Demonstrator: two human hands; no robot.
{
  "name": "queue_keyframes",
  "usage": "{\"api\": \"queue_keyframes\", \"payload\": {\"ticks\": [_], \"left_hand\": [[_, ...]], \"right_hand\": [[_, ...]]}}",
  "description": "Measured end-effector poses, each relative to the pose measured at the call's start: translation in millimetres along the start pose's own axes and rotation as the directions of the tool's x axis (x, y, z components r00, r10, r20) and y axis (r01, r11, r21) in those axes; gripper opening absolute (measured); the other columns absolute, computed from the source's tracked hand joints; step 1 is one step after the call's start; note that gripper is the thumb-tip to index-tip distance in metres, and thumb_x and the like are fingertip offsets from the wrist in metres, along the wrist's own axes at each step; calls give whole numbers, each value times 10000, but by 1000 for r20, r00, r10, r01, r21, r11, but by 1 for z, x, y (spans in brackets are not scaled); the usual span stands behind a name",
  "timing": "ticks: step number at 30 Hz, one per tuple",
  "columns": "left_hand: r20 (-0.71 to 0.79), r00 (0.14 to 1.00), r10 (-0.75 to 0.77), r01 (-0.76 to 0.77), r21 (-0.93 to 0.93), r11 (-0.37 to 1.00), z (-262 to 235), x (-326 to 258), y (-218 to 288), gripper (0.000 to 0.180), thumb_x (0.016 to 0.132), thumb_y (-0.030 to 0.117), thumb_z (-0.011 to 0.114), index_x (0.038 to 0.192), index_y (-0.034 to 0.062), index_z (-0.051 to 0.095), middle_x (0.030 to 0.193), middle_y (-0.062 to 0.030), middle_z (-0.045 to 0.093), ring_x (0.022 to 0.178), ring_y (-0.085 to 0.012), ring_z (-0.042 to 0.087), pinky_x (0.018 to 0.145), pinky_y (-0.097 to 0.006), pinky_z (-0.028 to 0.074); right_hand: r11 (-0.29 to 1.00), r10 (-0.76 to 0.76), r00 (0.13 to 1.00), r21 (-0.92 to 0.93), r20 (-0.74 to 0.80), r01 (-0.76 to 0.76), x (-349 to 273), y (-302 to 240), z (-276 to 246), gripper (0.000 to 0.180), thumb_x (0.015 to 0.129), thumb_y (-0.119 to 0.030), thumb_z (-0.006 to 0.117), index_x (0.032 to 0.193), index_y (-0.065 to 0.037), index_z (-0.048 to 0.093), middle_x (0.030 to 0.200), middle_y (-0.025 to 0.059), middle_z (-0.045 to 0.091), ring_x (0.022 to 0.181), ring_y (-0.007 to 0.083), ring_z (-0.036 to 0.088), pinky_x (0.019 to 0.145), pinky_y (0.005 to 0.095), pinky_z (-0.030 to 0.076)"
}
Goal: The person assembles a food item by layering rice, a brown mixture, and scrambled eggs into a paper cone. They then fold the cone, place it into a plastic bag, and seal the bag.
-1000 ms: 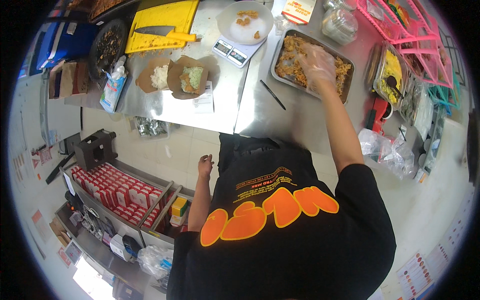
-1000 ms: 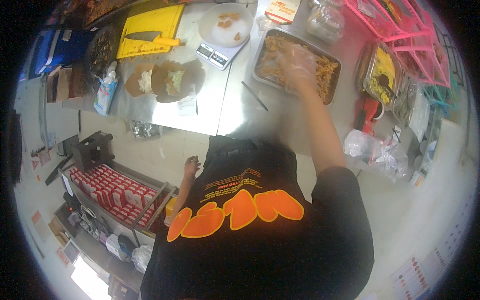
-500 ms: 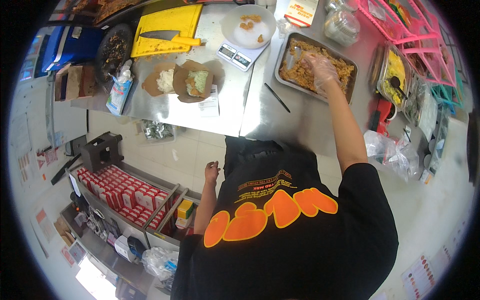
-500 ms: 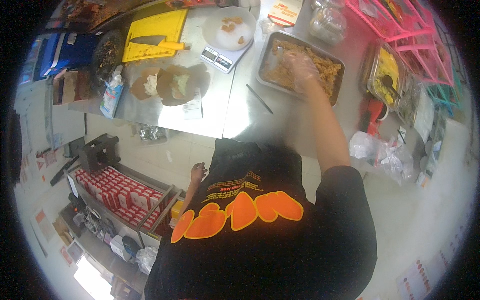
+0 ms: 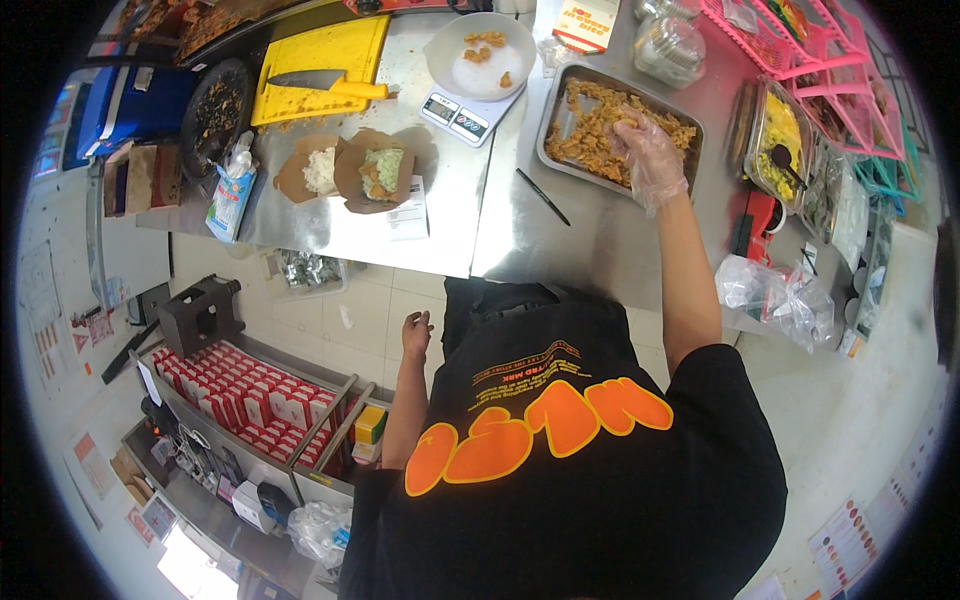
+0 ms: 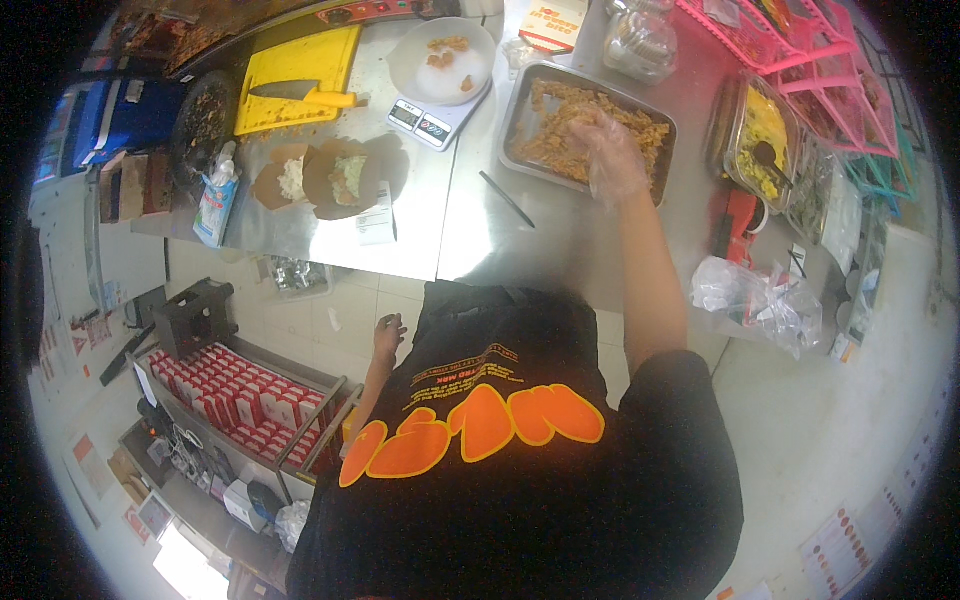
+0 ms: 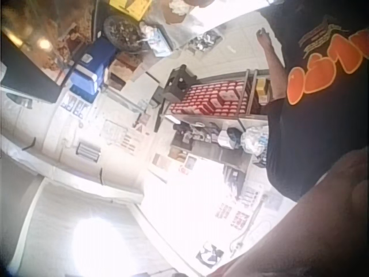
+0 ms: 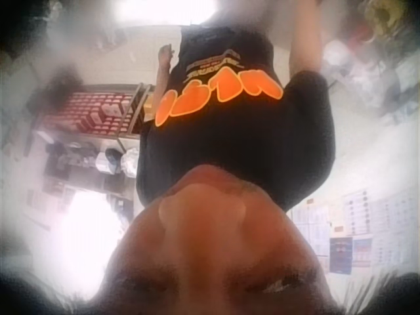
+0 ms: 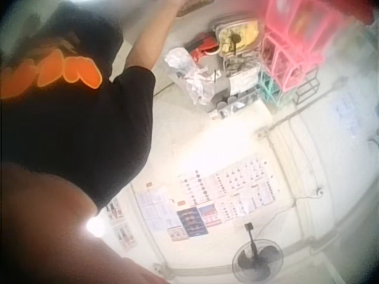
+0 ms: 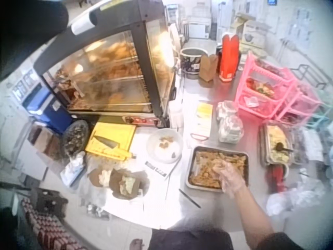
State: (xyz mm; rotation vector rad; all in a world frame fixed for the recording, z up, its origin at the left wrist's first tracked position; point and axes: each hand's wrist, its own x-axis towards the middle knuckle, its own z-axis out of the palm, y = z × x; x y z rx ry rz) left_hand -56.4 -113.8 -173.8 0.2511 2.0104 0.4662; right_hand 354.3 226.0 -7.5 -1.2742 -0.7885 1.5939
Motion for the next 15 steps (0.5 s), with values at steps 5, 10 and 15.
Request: {"api": "queue_keyframes", "payload": {"ticks": [5,10,15], "left_hand": [[29,998,-50,48,51,998,-2,0,-6,504,902,303,609,1265,-28,497,1035,-151,633,865,-208,644,657,-310,472],[39,998,-55,53,48,997,-3,-4,-11,514,903,310,605,1273,-29,493,1033,-156,635,863,-206,644,654,-307,469],[26,999,-39,38,53,998,-1,-7,-7,520,901,317,603,1274,-29,494,1047,-162,637,859,-204,646,654,-307,469]], "right_hand": [[1000,-9,1000,11,-25,9,-2,3,-7,353,869,-227,679,1133,-14,582,926,42,631,863,136,591,785,270,463],[989,-1,996,149,-88,14,-1,13,-10,342,863,-234,700,1108,-19,596,931,46,627,828,140,592,744,267,472],[978,12,992,206,-128,15,-2,16,-5,309,854,-199,705,1089,-29,599,924,45,621,821,147,588,735,268,476]]}}
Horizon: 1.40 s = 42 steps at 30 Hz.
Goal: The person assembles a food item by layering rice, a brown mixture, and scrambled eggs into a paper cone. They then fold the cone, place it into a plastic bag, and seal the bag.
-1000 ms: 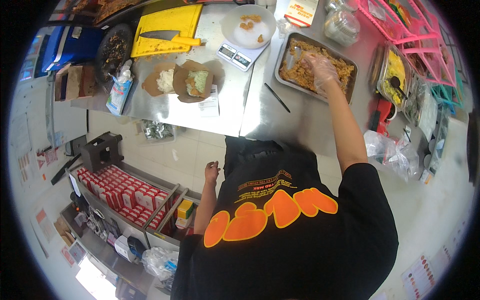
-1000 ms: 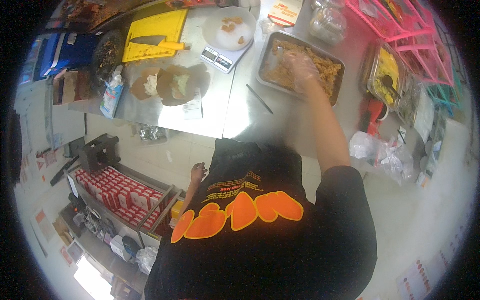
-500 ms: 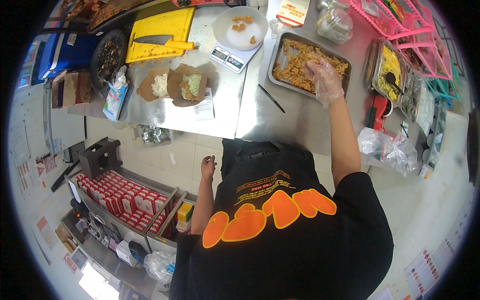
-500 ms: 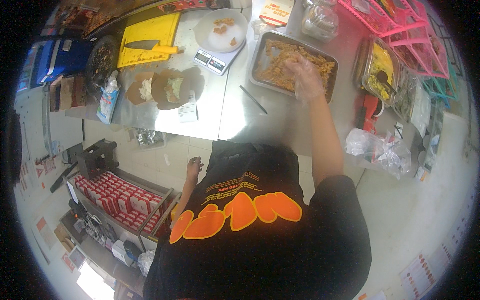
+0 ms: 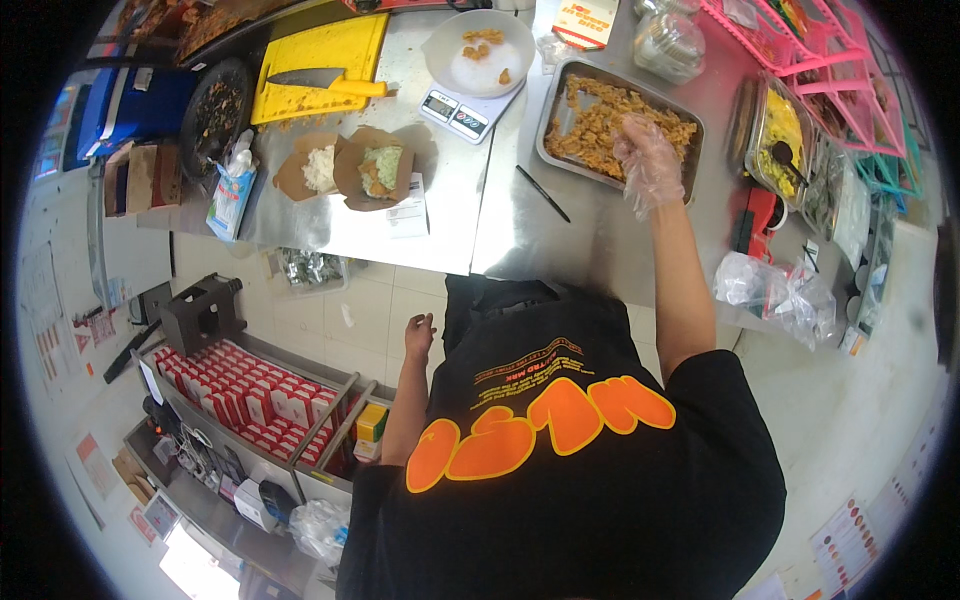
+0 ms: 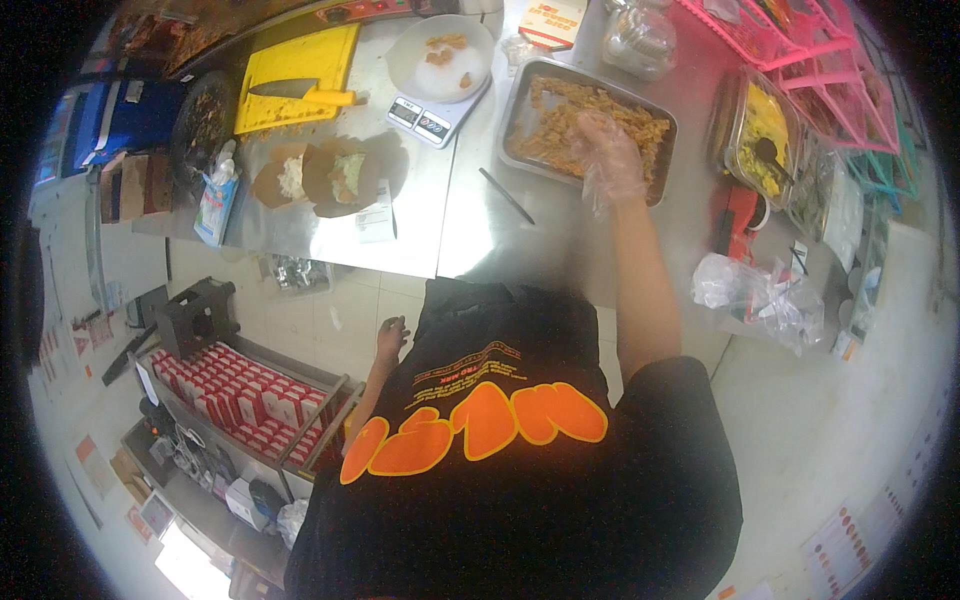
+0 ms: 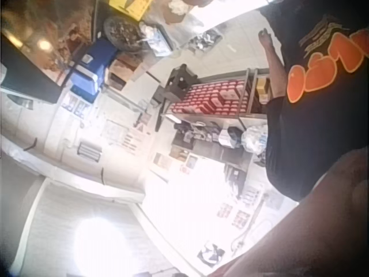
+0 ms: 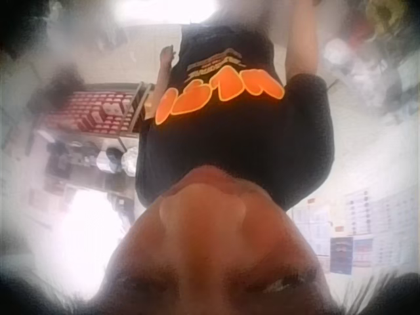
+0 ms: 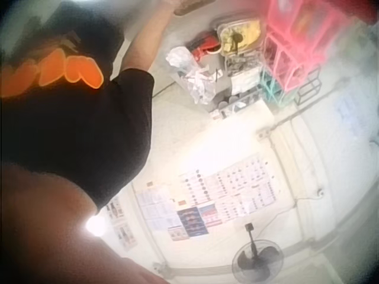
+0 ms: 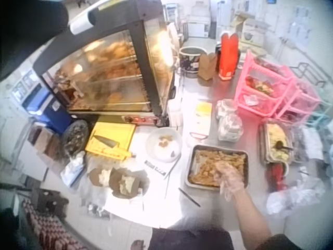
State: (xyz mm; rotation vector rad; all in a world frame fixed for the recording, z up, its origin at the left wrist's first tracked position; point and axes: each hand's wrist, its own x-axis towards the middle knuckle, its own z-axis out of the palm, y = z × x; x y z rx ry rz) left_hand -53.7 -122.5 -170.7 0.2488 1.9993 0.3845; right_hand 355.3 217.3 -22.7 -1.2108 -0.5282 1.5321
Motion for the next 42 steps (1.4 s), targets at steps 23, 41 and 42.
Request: {"api": "queue_keyframes", "payload": {"ticks": [23,41,42], "left_hand": [[-22,1000,3,-4,-17,1000,-1,8,1,537,886,325,625,1265,-35,502,1098,-207,629,901,-246,653,814,-356,490],[-41,994,-102,97,-106,990,0,-6,-46,550,883,320,625,1272,-45,490,1118,-216,624,903,-254,658,830,-361,494],[-34,995,-97,94,-93,991,0,0,-42,550,882,322,626,1268,-46,493,1116,-216,625,899,-255,660,823,-362,497]], "right_hand": [[865,-213,953,-413,216,286,27,-6,61,430,818,-162,714,1189,19,594,1011,104,659,922,158,608,838,280,477],[951,-193,969,-272,-155,146,8,-66,77,252,856,-268,704,1001,-77,629,846,-9,572,761,85,489,668,236,399],[926,-182,983,-337,-3,171,32,-52,36,282,855,-289,688,1003,-57,627,826,6,553,764,120,499,690,281,424]]}}
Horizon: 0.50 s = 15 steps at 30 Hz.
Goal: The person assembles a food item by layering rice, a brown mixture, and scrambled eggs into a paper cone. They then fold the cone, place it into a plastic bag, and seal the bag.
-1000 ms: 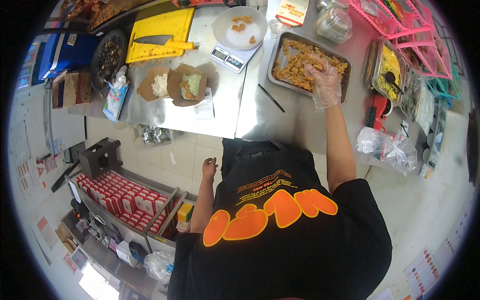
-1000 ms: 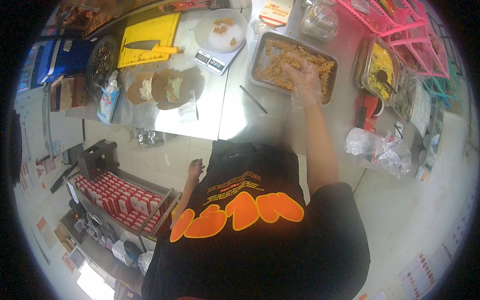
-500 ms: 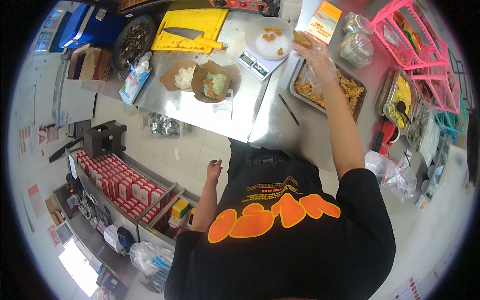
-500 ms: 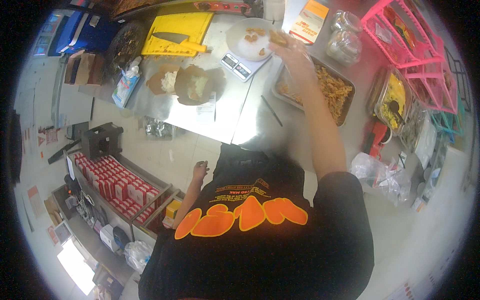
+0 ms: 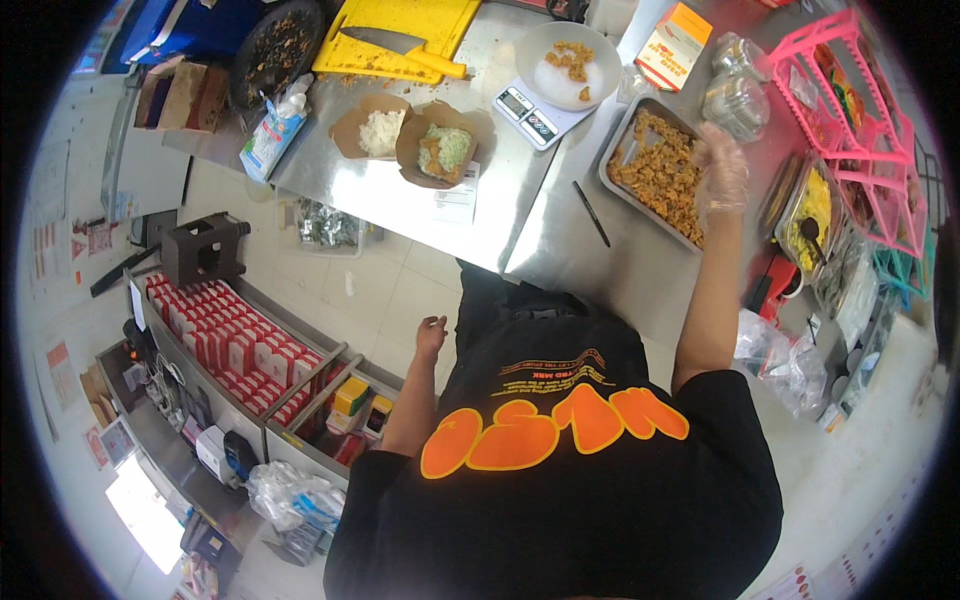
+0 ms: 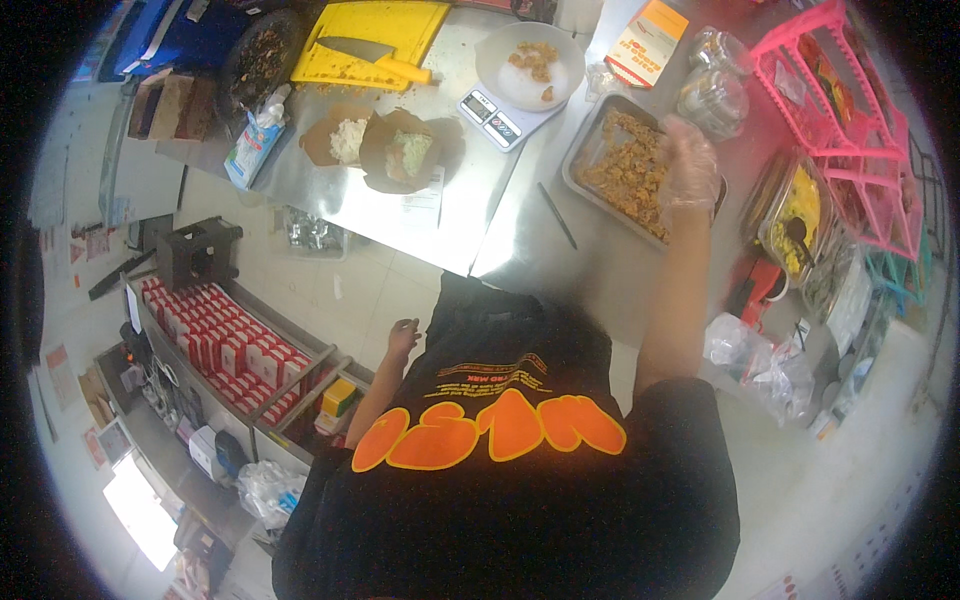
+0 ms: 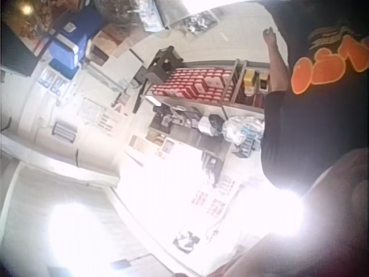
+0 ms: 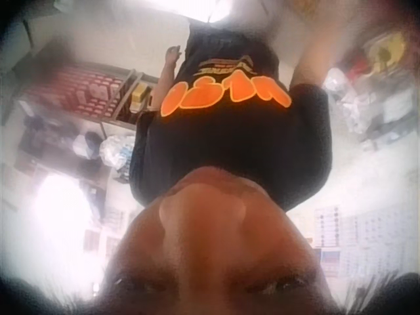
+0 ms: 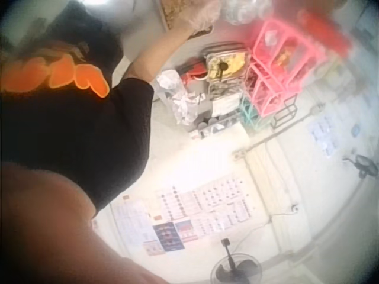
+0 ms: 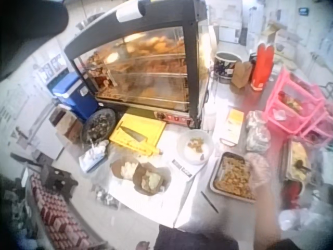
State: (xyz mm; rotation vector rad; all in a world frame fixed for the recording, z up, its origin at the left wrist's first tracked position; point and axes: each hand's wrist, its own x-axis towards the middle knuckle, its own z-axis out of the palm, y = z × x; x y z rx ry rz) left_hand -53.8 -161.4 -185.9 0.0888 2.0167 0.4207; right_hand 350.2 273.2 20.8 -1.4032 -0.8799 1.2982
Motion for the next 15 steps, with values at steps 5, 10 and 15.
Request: {"api": "queue_keyframes", "payload": {"ticks": [5,10,15], "left_hand": [[-7,995,100,-99,45,994,3,5,30,513,886,317,620,1237,-44,523,1081,-205,638,882,-252,662,806,-348,501],[51,970,236,-239,49,970,-1,1,45,355,907,312,584,1010,-21,646,911,-129,673,808,-200,634,737,-324,484],[31,973,230,-231,53,971,-6,10,30,347,908,331,558,883,-2,654,826,-76,663,715,-175,574,662,-321,458]], "right_hand": [[536,4,997,-842,73,59,-3,14,-13,488,829,-356,665,1201,-52,579,1006,84,613,943,207,575,853,332,460],[586,-254,954,-760,157,281,4,36,47,593,841,-394,642,1313,-61,511,1115,123,622,1027,205,600,889,337,480],[610,129,991,-791,46,-42,67,40,114,628,836,-507,582,1296,-82,533,1260,166,547,1153,302,532,981,400,415]]}}
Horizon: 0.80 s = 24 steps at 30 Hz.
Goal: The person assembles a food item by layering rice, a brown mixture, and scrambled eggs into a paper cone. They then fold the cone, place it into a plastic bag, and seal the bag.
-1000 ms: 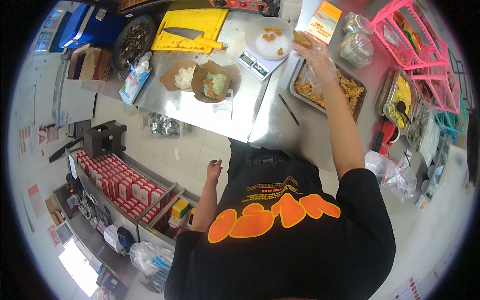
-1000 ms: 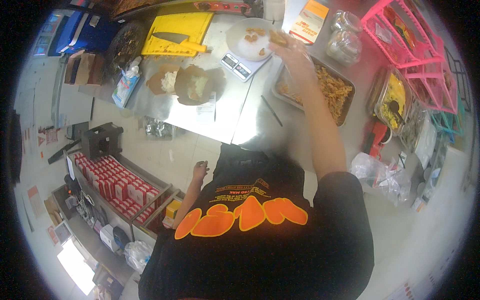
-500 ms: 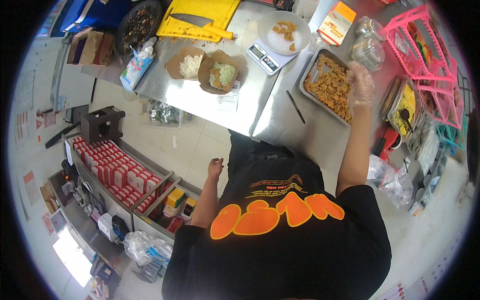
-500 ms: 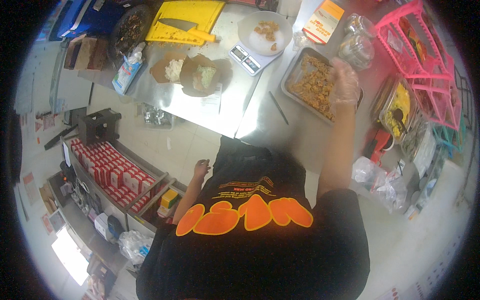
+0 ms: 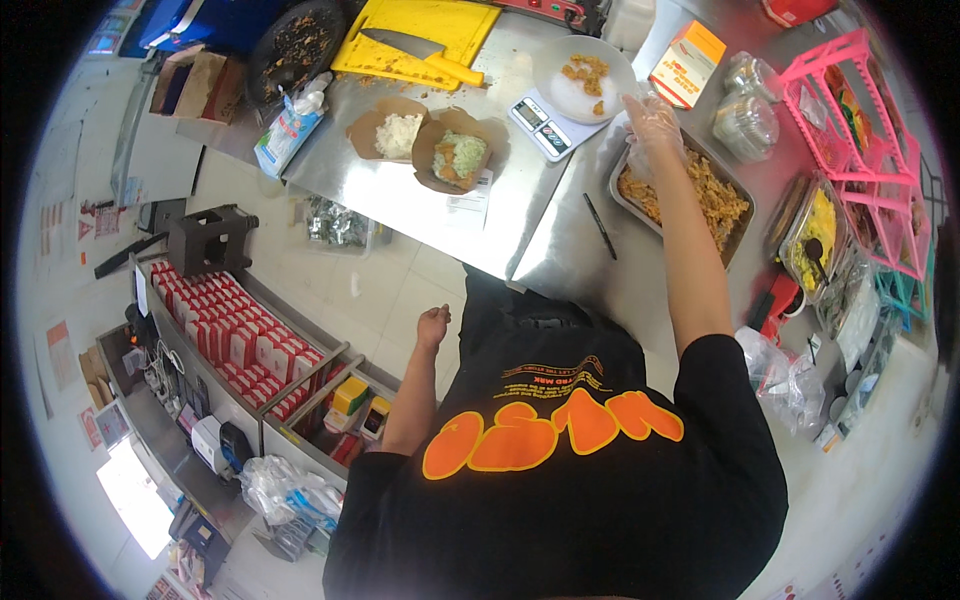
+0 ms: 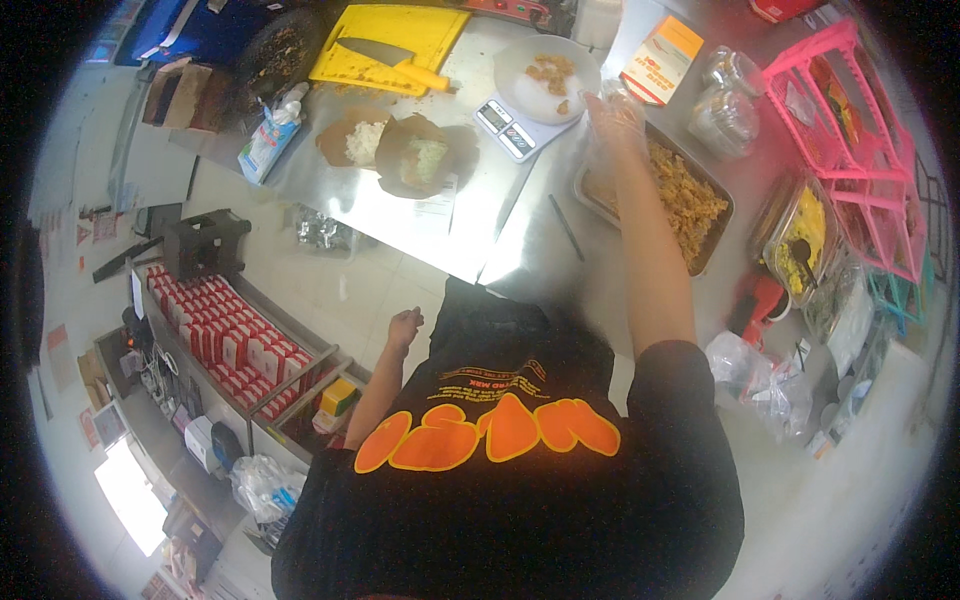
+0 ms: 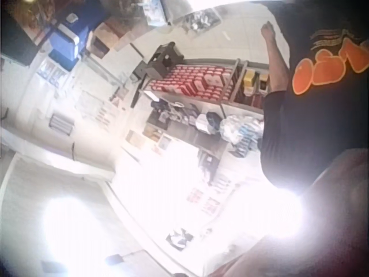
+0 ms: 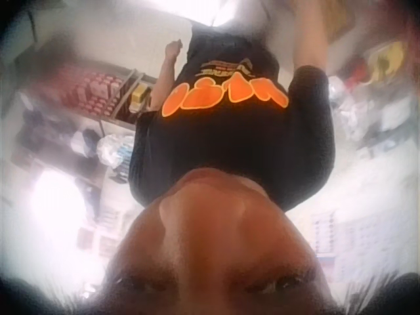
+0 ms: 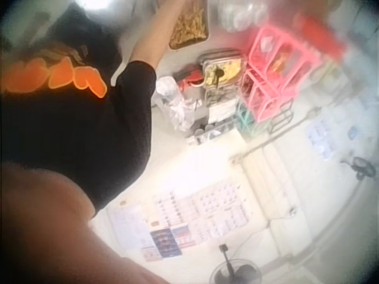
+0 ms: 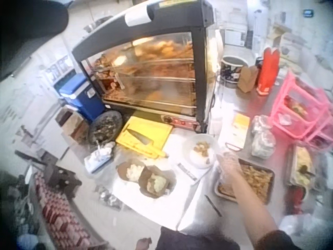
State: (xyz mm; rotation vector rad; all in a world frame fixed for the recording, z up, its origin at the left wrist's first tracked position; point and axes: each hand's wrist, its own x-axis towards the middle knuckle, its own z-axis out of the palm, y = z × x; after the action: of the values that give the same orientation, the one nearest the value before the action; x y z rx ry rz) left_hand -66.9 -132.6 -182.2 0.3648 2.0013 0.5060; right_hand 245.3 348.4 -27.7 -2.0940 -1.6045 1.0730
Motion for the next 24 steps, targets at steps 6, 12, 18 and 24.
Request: {"api": "queue_keyframes", "payload": {"ticks": [6,12,18,24], "left_hand": [[-53,989,-136,135,-30,990,3,-20,-34,331,909,288,581,766,-6,633,718,-83,637,693,-176,599,691,-325,468],[-4,982,-187,187,-62,980,2,-12,-50,322,895,302,599,872,-16,639,774,-96,651,725,-198,617,702,-337,485],[-218,976,-5,-8,-58,998,-20,7,-2,287,899,270,610,877,-15,632,793,-95,659,753,-196,619,741,-328,481],[-473,844,253,-425,-302,853,-84,34,120,221,944,200,562,888,-11,602,806,-70,644,794,-138,598,759,-278,464]], "right_hand": [[998,40,999,-50,19,-39,23,-1,23,574,846,-488,573,1244,-74,574,1307,179,534,1171,326,531,992,407,416],[978,-207,970,66,130,200,83,71,53,346,876,-308,561,1006,6,630,743,108,640,614,166,598,555,306,475],[983,-169,986,-71,-10,168,21,14,35,297,892,-238,492,970,24,607,677,117,639,597,173,614,531,325,490],[854,-464,886,-271,-11,444,-27,-44,19,288,889,-212,489,959,46,596,741,161,637,624,224,639,587,355,514]]}}
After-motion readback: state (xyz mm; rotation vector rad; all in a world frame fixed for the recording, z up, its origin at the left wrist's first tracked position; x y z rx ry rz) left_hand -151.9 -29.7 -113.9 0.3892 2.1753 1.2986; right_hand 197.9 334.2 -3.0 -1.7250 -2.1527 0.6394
